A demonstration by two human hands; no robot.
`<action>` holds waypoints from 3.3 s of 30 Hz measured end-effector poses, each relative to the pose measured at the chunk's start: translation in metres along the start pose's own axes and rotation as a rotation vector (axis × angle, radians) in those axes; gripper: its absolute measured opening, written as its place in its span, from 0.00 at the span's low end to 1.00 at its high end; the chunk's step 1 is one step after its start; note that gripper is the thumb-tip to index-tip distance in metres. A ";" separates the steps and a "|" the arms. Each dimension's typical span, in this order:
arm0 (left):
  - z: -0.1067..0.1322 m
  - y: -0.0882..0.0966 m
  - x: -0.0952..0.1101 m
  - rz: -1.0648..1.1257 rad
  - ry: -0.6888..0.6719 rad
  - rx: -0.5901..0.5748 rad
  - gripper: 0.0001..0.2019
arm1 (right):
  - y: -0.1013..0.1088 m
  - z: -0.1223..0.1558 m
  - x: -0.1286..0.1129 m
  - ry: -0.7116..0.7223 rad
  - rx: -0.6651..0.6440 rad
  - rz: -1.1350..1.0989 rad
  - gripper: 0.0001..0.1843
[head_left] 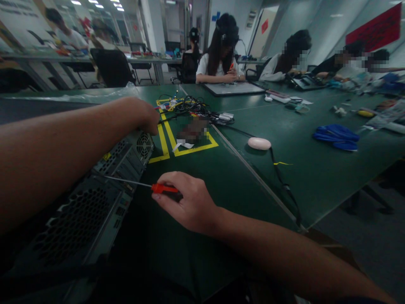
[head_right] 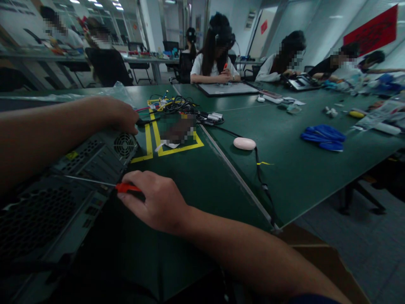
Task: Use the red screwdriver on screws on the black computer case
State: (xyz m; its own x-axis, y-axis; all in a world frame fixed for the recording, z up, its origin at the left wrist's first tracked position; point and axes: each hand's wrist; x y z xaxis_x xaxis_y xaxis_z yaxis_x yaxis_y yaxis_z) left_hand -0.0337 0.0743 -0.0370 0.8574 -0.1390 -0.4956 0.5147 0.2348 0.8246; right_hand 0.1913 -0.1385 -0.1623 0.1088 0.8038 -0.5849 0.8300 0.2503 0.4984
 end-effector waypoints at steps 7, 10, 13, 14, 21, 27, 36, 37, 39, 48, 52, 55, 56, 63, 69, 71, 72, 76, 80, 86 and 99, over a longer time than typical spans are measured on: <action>0.004 0.003 0.002 -0.078 -0.021 -0.006 0.23 | -0.001 0.000 0.002 0.059 0.037 -0.010 0.07; -0.005 -0.003 -0.003 0.018 -0.017 0.004 0.23 | -0.001 0.000 0.003 0.053 0.039 -0.019 0.08; -0.007 -0.005 -0.004 0.029 -0.012 0.001 0.25 | -0.001 0.001 0.002 0.021 0.030 -0.022 0.09; -0.004 -0.003 -0.003 0.005 -0.014 -0.001 0.26 | -0.001 0.001 0.001 0.016 0.032 -0.021 0.09; 0.021 0.014 0.011 -0.108 -0.033 -0.020 0.25 | 0.000 0.000 -0.004 -0.021 0.017 -0.010 0.10; 0.012 0.008 0.006 -0.123 -0.043 -0.008 0.27 | 0.000 -0.001 -0.004 -0.043 0.026 -0.073 0.14; 0.009 0.007 0.002 0.026 -0.022 -0.001 0.32 | 0.001 -0.004 -0.006 -0.046 0.039 -0.085 0.06; 0.010 0.007 0.002 0.048 -0.019 -0.006 0.32 | 0.001 -0.004 -0.006 -0.042 0.042 -0.086 0.06; 0.011 0.007 0.002 0.075 -0.011 -0.018 0.32 | 0.001 -0.004 -0.006 -0.025 0.049 -0.083 0.06; 0.009 0.007 0.003 -0.076 -0.034 0.012 0.25 | 0.002 -0.004 -0.007 -0.030 0.036 -0.084 0.07; -0.009 -0.004 -0.005 -0.057 -0.052 0.030 0.33 | 0.003 -0.003 -0.006 -0.031 0.035 -0.075 0.07; -0.026 -0.014 -0.014 -0.060 -0.075 0.068 0.39 | 0.002 -0.003 -0.006 -0.053 0.021 -0.074 0.07; -0.029 -0.016 -0.016 -0.064 -0.073 0.068 0.39 | 0.002 -0.003 -0.006 -0.053 0.022 -0.075 0.07; -0.023 -0.014 -0.015 -0.013 -0.085 0.079 0.39 | 0.003 -0.003 -0.007 -0.057 0.029 -0.062 0.07; -0.020 -0.014 -0.014 0.032 -0.039 0.037 0.34 | 0.002 -0.001 -0.006 -0.091 0.028 -0.014 0.08; -0.027 -0.017 -0.017 0.021 -0.058 0.051 0.40 | 0.002 0.000 -0.006 -0.085 0.043 -0.005 0.09; -0.030 -0.019 -0.019 0.013 -0.071 0.062 0.43 | 0.002 0.000 -0.006 -0.082 0.050 -0.002 0.09; -0.038 -0.022 -0.022 -0.016 -0.113 0.061 0.47 | 0.002 0.000 -0.006 -0.066 0.045 -0.006 0.09; -0.035 -0.020 -0.021 0.008 -0.085 0.023 0.46 | 0.000 0.000 -0.005 -0.044 0.074 -0.057 0.12; -0.033 -0.020 -0.021 0.050 -0.085 0.064 0.44 | -0.001 -0.002 -0.004 0.034 0.088 -0.043 0.06; -0.043 -0.029 -0.025 0.085 -0.081 0.066 0.50 | -0.002 -0.001 -0.003 0.054 0.095 -0.051 0.05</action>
State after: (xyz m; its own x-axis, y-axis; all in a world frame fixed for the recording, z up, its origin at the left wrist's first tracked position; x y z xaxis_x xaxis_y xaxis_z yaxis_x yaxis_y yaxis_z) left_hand -0.0697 0.1127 -0.0604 0.8939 -0.1994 -0.4015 0.4368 0.1852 0.8803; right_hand 0.1890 -0.1403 -0.1609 0.0372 0.8199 -0.5712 0.8822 0.2416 0.4042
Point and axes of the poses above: each hand's wrist, its own z-axis away from the middle knuckle, its own y-axis out of the back of the hand, x = y × z, and after that the axes turned 2 degrees about -z, right-handed
